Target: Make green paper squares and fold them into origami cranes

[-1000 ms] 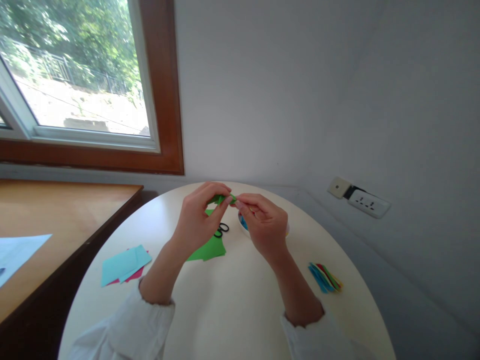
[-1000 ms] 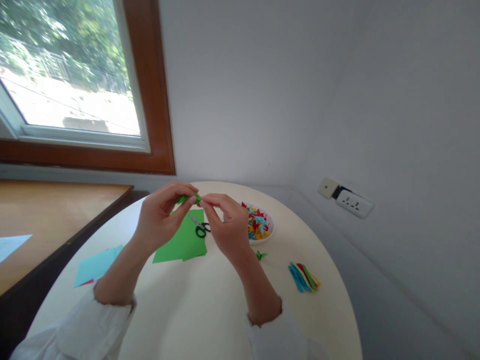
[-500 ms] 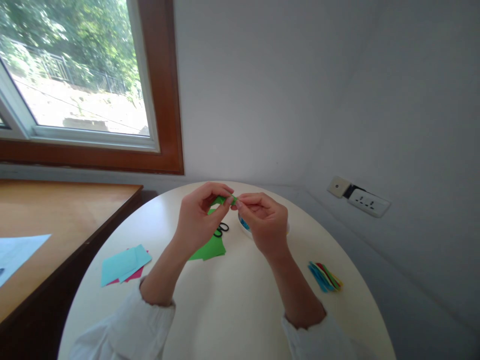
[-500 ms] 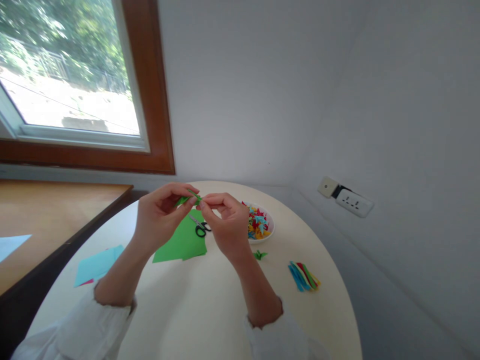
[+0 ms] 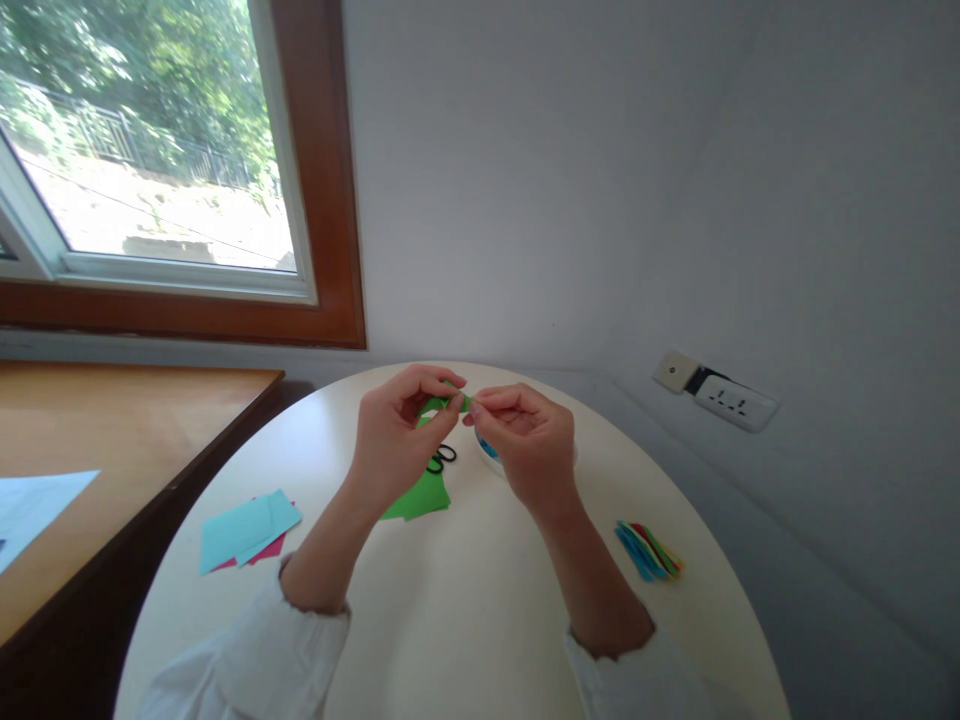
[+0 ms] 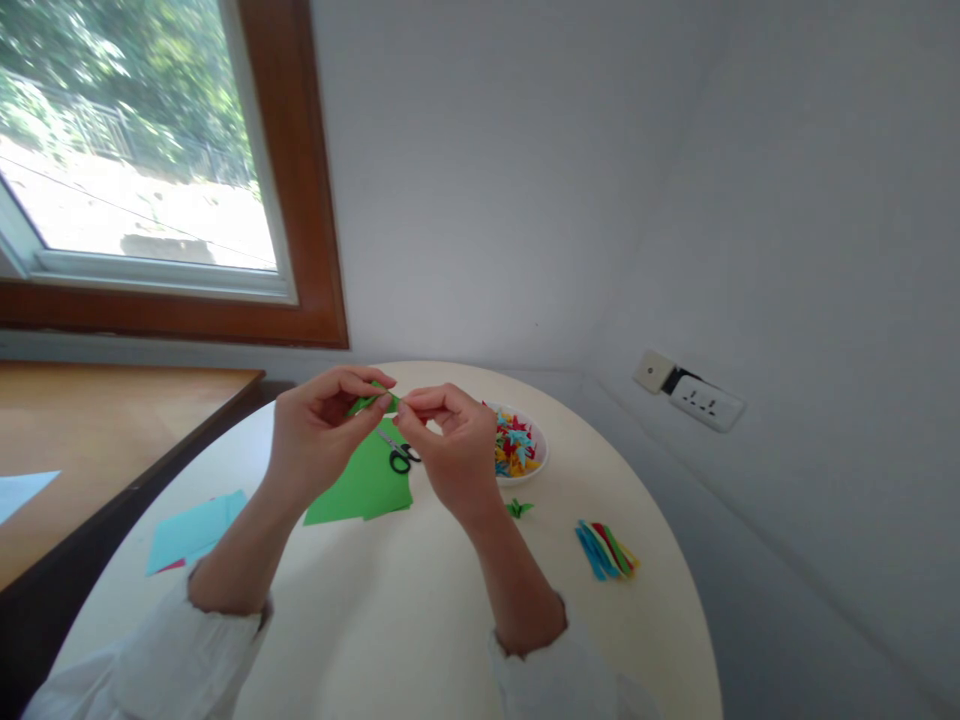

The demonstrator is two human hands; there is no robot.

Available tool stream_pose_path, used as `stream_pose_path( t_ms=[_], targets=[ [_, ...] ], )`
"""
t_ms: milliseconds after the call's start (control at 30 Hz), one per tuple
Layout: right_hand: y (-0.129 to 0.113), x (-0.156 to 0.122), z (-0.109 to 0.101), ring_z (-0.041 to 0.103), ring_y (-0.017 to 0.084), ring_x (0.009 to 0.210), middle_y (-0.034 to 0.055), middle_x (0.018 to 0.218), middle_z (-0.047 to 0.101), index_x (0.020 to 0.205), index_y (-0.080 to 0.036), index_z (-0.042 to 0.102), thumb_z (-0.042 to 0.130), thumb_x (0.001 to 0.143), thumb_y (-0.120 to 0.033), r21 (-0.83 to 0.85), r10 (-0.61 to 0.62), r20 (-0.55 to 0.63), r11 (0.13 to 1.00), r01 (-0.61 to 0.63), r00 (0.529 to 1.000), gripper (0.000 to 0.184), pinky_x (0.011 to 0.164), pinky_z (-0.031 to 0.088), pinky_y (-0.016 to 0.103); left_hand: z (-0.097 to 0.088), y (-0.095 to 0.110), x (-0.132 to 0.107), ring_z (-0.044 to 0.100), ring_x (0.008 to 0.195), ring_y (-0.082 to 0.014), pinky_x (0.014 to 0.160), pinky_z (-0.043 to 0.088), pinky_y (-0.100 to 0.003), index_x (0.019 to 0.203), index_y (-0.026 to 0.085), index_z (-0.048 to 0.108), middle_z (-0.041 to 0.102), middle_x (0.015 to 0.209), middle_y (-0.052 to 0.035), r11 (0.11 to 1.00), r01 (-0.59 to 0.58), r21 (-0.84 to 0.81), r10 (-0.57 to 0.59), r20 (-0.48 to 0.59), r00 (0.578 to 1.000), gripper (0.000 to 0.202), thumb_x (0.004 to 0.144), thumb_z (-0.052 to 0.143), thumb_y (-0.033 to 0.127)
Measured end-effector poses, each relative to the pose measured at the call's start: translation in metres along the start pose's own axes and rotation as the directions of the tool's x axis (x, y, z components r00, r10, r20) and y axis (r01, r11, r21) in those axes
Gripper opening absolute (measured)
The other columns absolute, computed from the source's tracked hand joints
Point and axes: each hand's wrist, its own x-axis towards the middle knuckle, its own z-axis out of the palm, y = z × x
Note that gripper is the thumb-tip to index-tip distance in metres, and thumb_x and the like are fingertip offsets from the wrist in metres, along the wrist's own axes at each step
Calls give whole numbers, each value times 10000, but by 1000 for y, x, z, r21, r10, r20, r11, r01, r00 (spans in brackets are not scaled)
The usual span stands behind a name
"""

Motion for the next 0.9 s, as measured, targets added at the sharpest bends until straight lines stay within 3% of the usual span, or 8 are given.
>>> stream_pose_path(
  t_ms=[500, 900],
  targets=[
    [-2, 1, -1, 624, 118, 543, 5, 635, 671, 604, -175, 618, 686, 587, -188, 10, 37, 11, 999, -37, 999, 71, 542, 543, 246, 0, 1, 0, 629, 710, -138, 642, 535, -260, 621, 161, 581, 676, 802, -50, 1000, 19, 11, -19, 8, 1000, 89, 672, 650, 183],
    [-7, 1, -3, 666, 144, 524, 1, 551, 682, 610, -167, 627, 701, 612, -211, 5, 153, 63, 988, -154, 986, 86, 500, 538, 234, -2, 0, 0, 633, 738, -149, 675, 531, -280, 638, 162, 575, 677, 830, -59, 999, 25, 40, -25, 21, 999, 100, 686, 645, 213]
  ],
)
